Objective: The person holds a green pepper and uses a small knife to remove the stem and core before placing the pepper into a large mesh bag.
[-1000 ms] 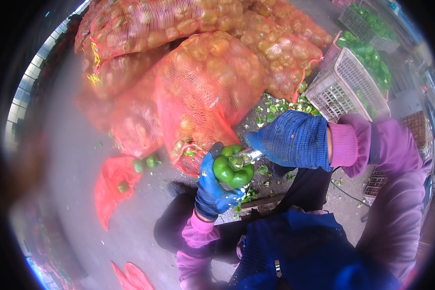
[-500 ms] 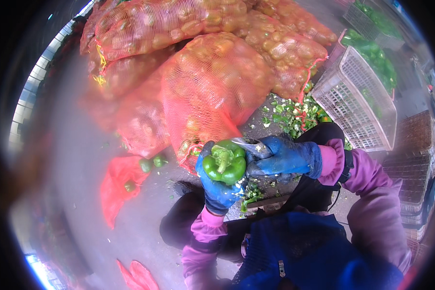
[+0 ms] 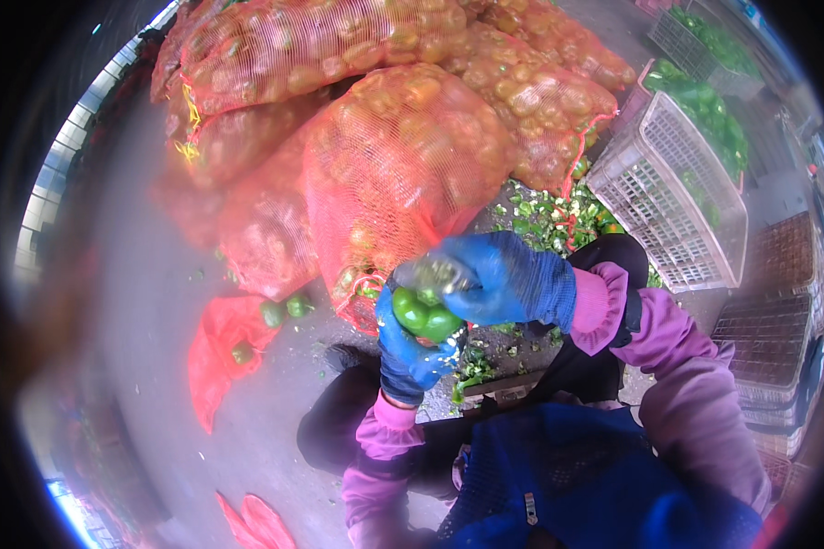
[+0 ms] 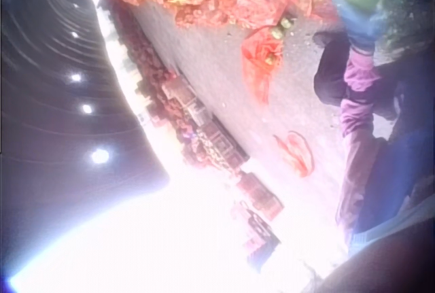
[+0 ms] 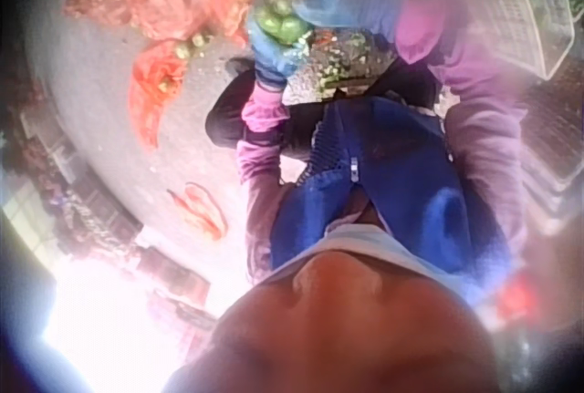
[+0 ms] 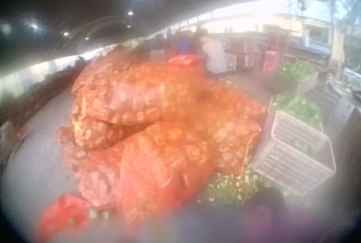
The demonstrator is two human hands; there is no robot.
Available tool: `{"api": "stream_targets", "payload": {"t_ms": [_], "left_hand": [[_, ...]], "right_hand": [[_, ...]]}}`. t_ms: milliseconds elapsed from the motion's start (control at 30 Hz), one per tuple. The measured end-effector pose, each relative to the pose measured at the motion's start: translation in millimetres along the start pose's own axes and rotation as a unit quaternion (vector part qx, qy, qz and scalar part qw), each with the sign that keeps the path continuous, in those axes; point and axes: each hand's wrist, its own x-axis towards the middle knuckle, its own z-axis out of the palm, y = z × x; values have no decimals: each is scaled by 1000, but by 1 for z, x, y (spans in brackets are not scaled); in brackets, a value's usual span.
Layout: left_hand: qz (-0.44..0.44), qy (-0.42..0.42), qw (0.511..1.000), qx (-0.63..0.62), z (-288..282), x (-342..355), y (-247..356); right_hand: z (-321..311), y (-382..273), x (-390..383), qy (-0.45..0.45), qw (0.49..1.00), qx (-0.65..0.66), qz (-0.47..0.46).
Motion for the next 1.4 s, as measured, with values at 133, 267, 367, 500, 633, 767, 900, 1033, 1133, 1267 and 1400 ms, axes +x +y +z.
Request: {"api": "stream_targets", "payload": {"t_ms": [133,267,367,500,633,767,900,1033,1133,1267,1400], "left_hand": [[126,2,985,114,7,4,19],[132,4,987,90,9,1,35],[-162,29,929,-333,-10,4,2],[-233,-7,862,-450,-17,0,-20],[-168,-102,955,-223,0,3,21],[-281,-125,912,-271,-10,2,3],[-277,-185,870,-364,6,3,27],[-249,-215,887,-324,16,8,37],[-311,-134,897,-285,10,10,17],[-117,-179,969,-122,1,21,-8],[47,-108,991,57,11,13,21]], "right_hand": [[-18,33,3,165,937,282,121],[-29,31,-3,190,956,-213,68],[-45,-9,-22,-46,963,-252,77],[-58,-38,-26,-183,930,-317,37],[-67,-15,-29,-174,920,-321,-143],[-63,-19,-15,-272,902,-314,-115],[-56,6,-15,-261,911,-269,-172],[-42,4,-18,-291,902,-318,-12],[-26,18,-23,-274,923,-258,80],[-5,26,-18,-231,949,35,213],[-15,15,-37,-121,892,318,297]]}}
